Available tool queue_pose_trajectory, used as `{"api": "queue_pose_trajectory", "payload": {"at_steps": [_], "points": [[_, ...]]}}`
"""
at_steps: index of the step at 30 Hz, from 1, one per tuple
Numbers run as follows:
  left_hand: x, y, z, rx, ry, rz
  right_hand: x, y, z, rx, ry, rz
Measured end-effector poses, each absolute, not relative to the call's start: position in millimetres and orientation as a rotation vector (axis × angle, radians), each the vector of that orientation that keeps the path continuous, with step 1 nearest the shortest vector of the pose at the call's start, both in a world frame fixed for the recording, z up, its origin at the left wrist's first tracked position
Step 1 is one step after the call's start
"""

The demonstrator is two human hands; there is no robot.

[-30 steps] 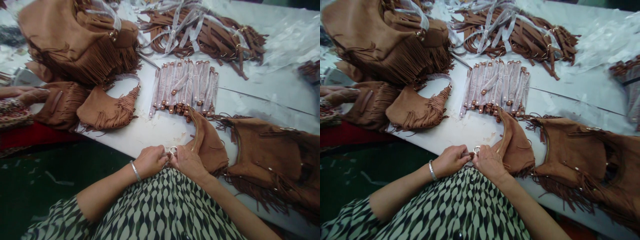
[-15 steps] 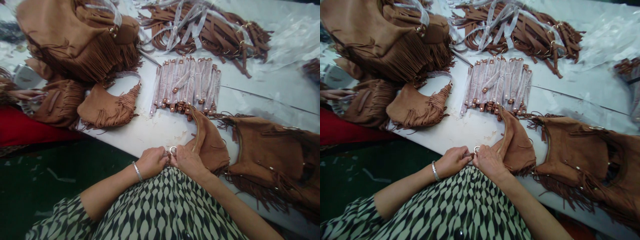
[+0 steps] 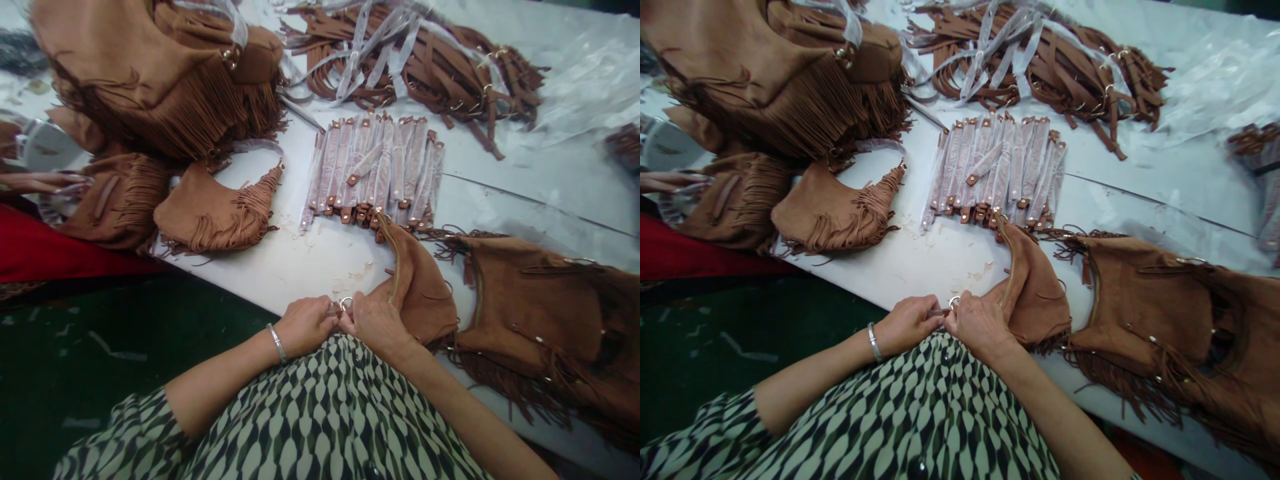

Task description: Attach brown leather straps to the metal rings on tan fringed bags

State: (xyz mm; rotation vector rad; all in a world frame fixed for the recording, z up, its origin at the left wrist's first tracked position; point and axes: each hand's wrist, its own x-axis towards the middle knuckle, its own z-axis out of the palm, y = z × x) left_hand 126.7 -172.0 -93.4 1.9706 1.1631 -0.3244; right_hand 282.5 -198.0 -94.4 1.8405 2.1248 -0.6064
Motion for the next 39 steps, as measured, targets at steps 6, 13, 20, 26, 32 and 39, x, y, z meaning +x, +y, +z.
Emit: {"api": "queue_pose_trajectory", "payload": {"at_steps": [6,13,20,26,32,39], "points": [[128,-173,-95,1.973,1.203,-0.361,284,-199,-97,1.859,2.133,-0.604],[136,-180,-84,2.045,1.214,-0.459,286,-204,-97,1.896,2.150,-0.590],[136,-178,-78,2.079,1.148,-0.434,289,-205,-101,1.917,2.154,-0.633],[133,-174,-84,2.158,1.048,-0.385,294,-210,-103,1.925,2.157,-0.661],[132,-181,-93,2.015,1.145,-0.293,293,-212,-105,1.872,2.245,-0.573],[118,-183,-106,1.679,1.049,0.190,297,-211,-104,1.838,2.274,-0.667]]}}
